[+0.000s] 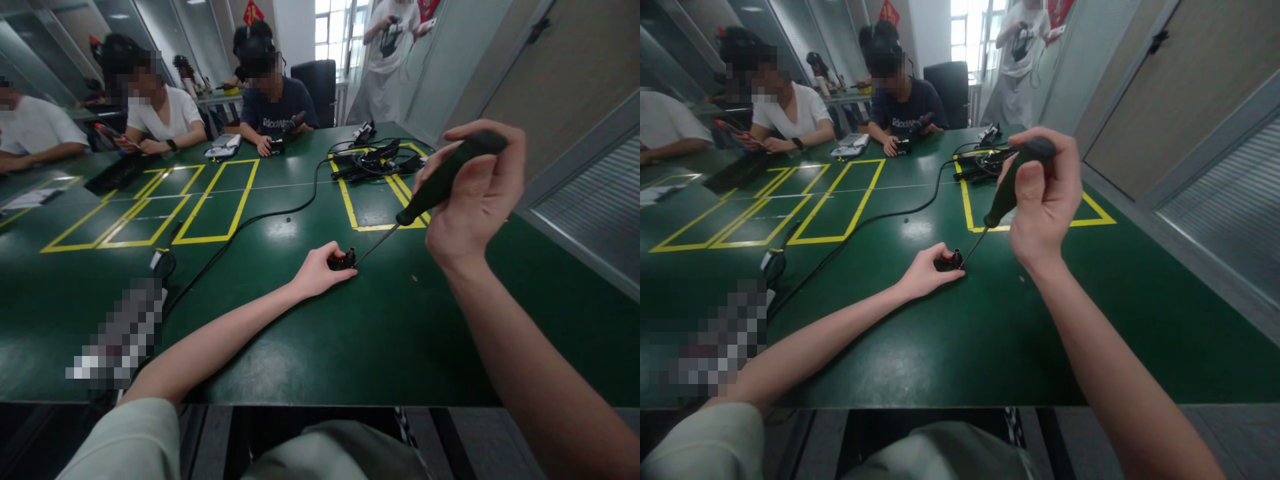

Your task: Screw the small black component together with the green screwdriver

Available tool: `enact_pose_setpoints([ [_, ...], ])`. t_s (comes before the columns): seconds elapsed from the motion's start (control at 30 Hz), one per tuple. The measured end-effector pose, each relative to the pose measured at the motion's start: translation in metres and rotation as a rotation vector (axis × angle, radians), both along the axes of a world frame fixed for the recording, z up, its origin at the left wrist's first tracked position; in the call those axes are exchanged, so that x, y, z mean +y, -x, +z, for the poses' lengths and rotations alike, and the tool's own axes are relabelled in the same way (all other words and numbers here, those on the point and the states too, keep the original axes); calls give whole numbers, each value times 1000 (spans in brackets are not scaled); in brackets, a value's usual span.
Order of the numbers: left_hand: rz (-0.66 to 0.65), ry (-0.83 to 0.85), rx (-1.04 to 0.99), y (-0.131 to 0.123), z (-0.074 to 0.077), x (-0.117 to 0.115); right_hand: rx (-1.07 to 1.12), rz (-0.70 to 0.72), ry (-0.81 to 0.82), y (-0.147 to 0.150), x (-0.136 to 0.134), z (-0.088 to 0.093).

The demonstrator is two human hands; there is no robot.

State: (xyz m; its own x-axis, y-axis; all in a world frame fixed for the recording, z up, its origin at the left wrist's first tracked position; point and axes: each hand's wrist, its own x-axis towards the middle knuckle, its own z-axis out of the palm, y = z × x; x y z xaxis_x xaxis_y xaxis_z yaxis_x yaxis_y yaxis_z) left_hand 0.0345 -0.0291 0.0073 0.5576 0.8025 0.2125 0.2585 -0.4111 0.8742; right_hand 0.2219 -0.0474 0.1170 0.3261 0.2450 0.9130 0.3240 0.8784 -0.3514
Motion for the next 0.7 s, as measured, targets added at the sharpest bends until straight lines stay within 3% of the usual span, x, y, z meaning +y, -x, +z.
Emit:
enact_pose_setpoints([
  [0.13, 11, 5, 1, 0, -2, 1, -130, 13, -66, 3, 6, 3],
  [0.27, 7, 21, -14, 0, -3, 2, -130, 102, 31, 4, 4, 6],
  [0.47, 11, 25, -18, 0, -4, 1, -175, -104, -16, -4, 1, 15],
  [0.63, 18, 18, -38, 0, -6, 2, -215, 78, 6, -1, 2, 16],
  [0.7, 23, 24, -44, -1, -6, 3, -190, 70, 9, 0, 1, 17],
])
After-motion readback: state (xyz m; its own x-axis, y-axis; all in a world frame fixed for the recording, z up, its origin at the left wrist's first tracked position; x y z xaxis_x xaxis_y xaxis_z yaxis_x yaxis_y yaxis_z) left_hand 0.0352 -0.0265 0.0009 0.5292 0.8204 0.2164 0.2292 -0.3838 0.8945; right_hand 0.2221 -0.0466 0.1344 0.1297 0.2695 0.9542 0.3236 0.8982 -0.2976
